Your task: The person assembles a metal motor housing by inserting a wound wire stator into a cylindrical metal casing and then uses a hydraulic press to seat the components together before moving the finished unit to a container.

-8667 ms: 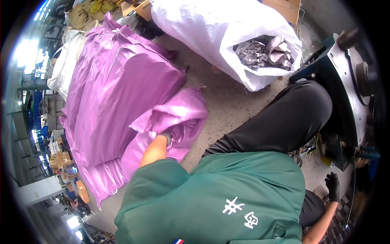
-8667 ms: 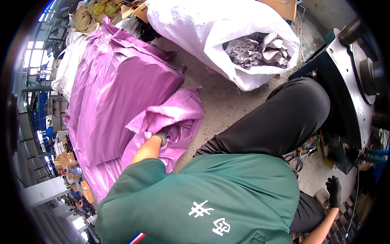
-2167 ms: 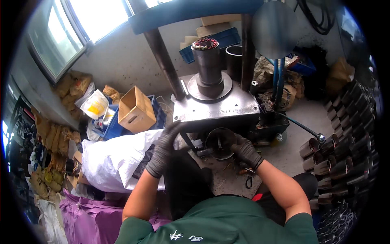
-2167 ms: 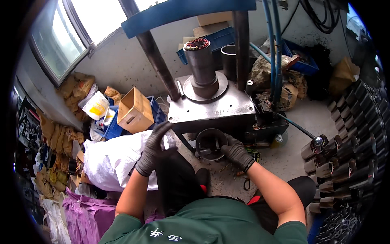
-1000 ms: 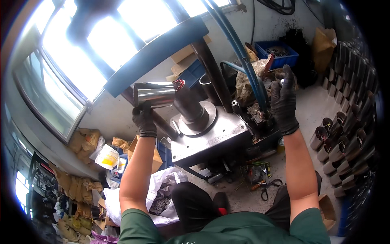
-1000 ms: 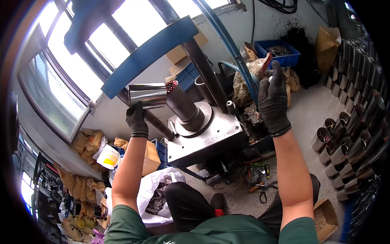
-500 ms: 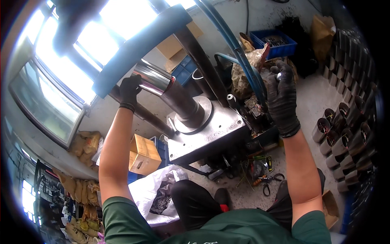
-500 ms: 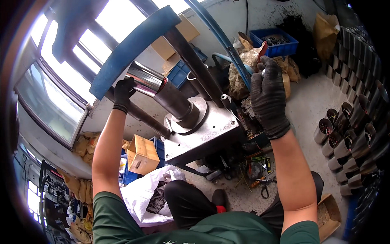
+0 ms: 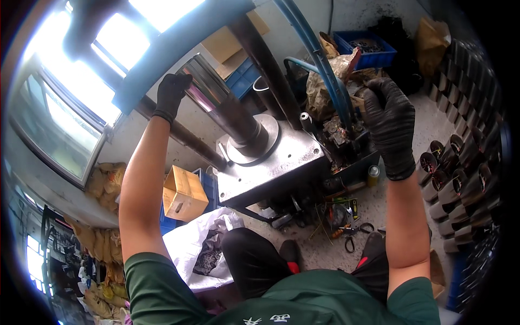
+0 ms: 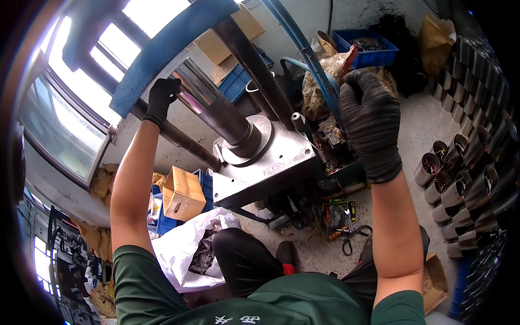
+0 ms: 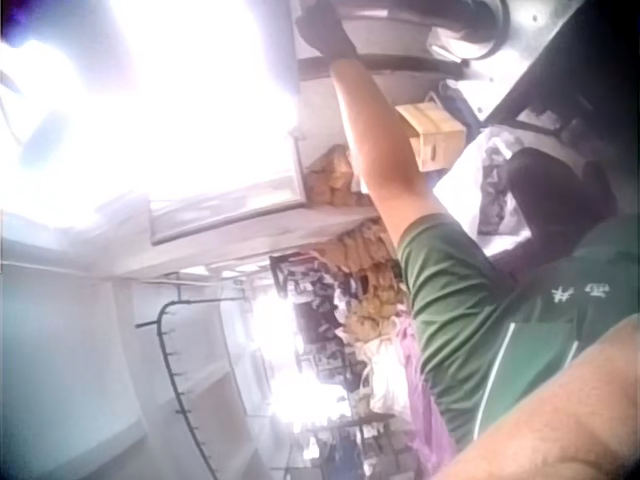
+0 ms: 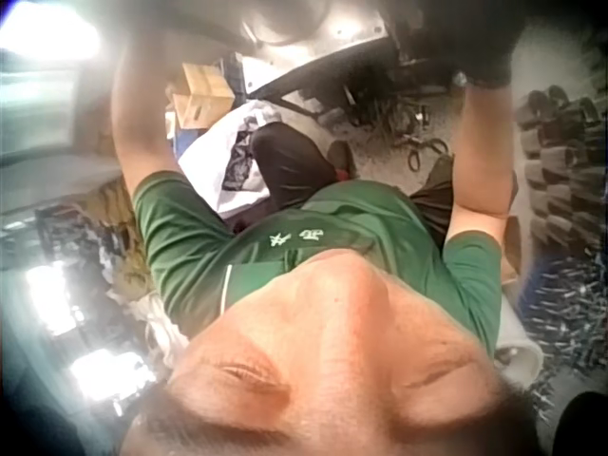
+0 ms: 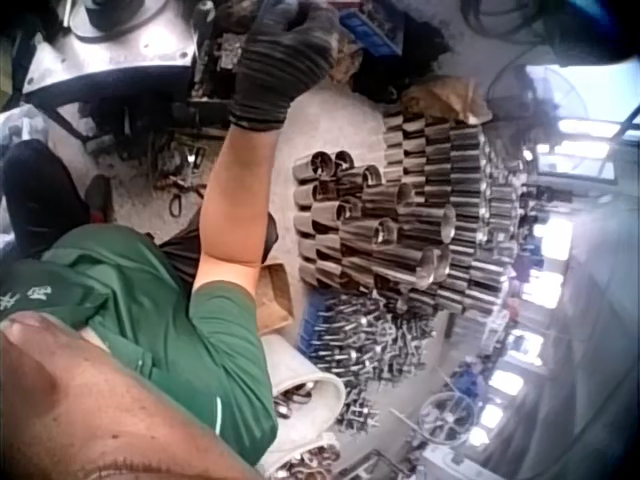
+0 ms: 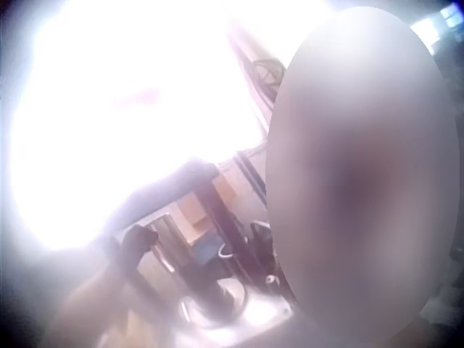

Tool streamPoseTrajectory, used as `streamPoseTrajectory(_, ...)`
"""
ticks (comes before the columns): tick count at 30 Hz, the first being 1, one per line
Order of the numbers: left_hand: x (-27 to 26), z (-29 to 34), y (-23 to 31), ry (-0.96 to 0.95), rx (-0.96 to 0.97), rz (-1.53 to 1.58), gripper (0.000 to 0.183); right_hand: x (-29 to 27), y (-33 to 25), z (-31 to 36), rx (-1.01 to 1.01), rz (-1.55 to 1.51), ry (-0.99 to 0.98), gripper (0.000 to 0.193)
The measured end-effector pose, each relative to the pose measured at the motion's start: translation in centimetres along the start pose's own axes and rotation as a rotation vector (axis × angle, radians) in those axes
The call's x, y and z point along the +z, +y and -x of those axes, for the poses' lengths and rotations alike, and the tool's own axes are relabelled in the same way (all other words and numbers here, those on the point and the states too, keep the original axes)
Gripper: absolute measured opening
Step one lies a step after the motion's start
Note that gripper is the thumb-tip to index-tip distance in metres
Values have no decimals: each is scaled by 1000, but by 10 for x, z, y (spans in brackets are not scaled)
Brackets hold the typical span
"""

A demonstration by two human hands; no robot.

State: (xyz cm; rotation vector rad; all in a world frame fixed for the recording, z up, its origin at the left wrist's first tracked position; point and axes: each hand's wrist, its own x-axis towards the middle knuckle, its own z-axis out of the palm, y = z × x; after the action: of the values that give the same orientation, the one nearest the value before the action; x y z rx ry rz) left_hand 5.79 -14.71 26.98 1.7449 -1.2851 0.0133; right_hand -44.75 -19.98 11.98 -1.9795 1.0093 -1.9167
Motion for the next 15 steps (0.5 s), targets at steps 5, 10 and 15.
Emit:
streamPoseTrajectory(5, 5, 6, -2, 48, 59, 70, 30, -17, -9, -3, -18, 20, -162, 10)
streamPoseTrajectory(10, 15, 33, -42, 288, 208, 250, 76, -14, -23, 5, -88, -52, -168, 8)
streamPoseTrajectory(15, 106, 126, -70, 395, -149, 834, 69, -49, -17, 9, -261, 277, -300, 12)
